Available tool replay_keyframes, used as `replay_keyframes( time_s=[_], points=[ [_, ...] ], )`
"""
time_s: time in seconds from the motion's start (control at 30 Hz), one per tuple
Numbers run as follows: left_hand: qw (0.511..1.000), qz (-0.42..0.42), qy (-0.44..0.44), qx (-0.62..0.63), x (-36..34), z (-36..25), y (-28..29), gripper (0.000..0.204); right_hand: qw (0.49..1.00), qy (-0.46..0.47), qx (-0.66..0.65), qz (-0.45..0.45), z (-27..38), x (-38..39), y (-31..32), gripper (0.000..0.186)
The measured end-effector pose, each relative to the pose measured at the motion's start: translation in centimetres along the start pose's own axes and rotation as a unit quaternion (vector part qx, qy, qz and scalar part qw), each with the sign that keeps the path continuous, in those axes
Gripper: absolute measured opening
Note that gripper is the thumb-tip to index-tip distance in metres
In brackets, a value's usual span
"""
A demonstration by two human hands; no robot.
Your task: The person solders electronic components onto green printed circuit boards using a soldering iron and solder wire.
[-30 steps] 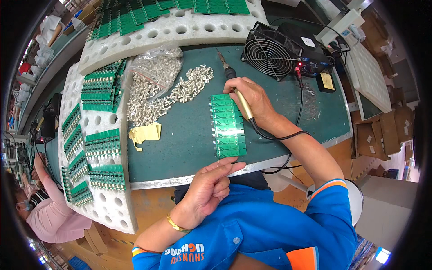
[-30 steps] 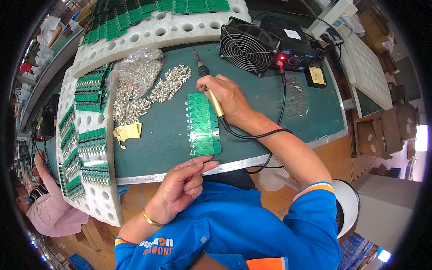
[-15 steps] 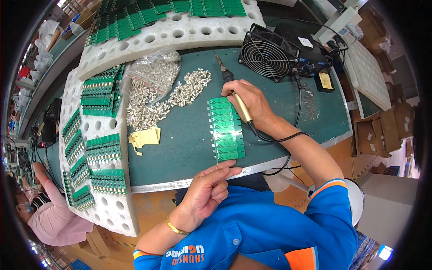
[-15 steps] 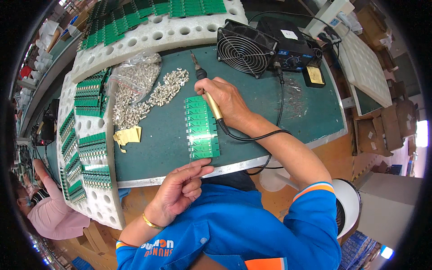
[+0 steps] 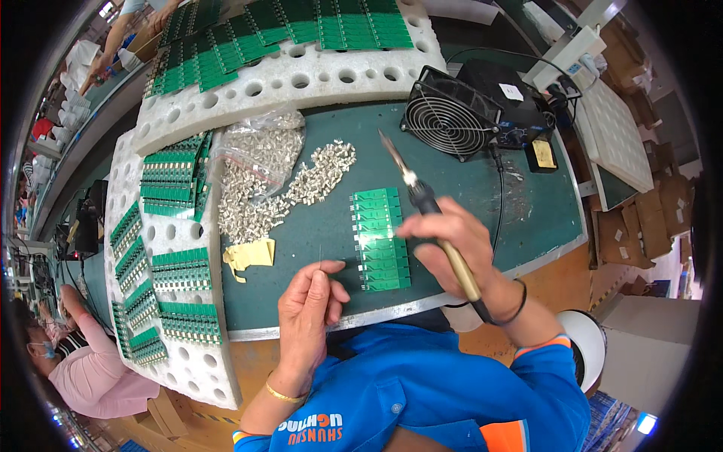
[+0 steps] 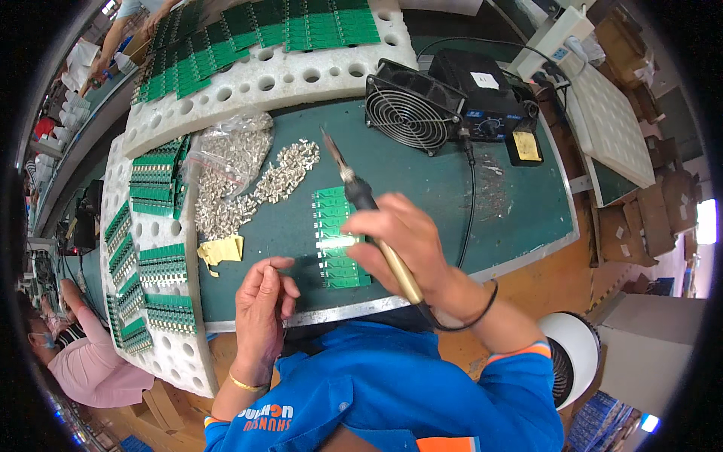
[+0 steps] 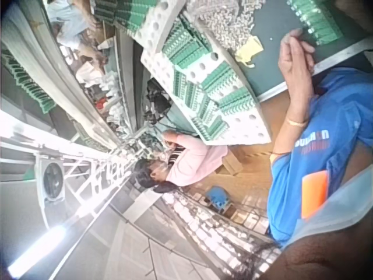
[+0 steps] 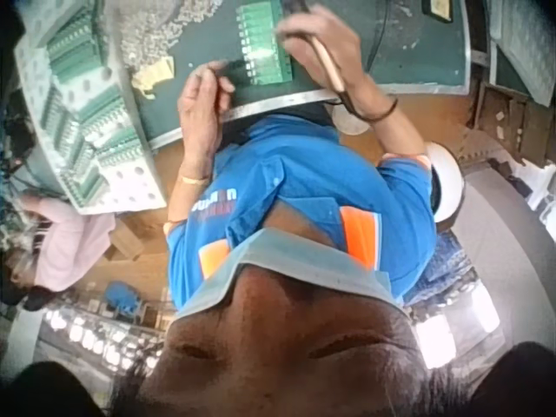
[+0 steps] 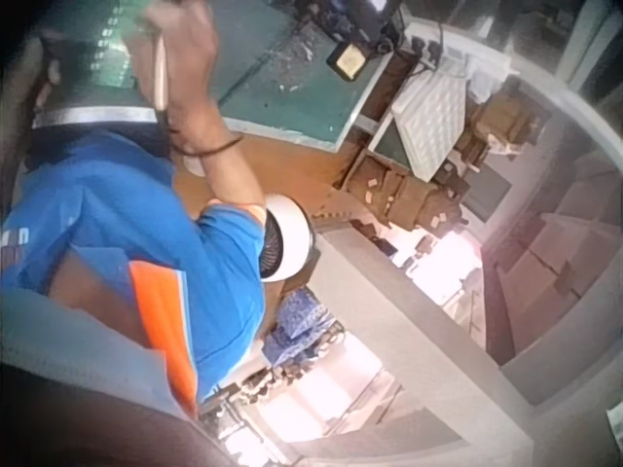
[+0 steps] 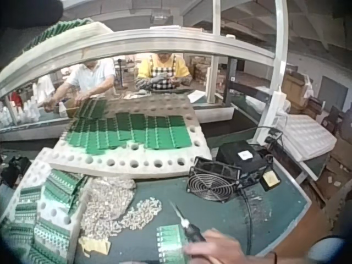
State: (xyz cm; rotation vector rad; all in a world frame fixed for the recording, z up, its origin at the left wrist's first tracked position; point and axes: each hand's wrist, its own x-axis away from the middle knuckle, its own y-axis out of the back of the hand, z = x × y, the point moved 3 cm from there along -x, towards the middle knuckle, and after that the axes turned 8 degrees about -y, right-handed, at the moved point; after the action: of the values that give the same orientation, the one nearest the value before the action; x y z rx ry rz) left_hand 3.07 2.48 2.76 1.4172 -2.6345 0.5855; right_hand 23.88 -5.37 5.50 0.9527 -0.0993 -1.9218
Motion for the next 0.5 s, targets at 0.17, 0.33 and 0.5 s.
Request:
replay_keyframes(
  time_s=[0.17, 0.33, 0.5],
  points=[
    [0.972, 0.137, -0.034, -0.187, -0.9, -0.4, -1.7, 0.021, 0.989, -0.129, -0.067, -0.032, 0.7, 2.5, -1.4, 0.028],
    [0.944, 0.206, -0.066, -0.248, -1.9, -1.6, -3.1, 0.019, 0.994, -0.1, -0.048, -0.02, 0.7, 1.0, -2.4, 0.028],
    [0.96, 0.174, -0.039, -0.216, -2.4, -1.5, -2.1, 0.019, 0.998, -0.036, -0.014, 0.042, 0.7, -0.4, -2.3, 0.024]
  ],
)
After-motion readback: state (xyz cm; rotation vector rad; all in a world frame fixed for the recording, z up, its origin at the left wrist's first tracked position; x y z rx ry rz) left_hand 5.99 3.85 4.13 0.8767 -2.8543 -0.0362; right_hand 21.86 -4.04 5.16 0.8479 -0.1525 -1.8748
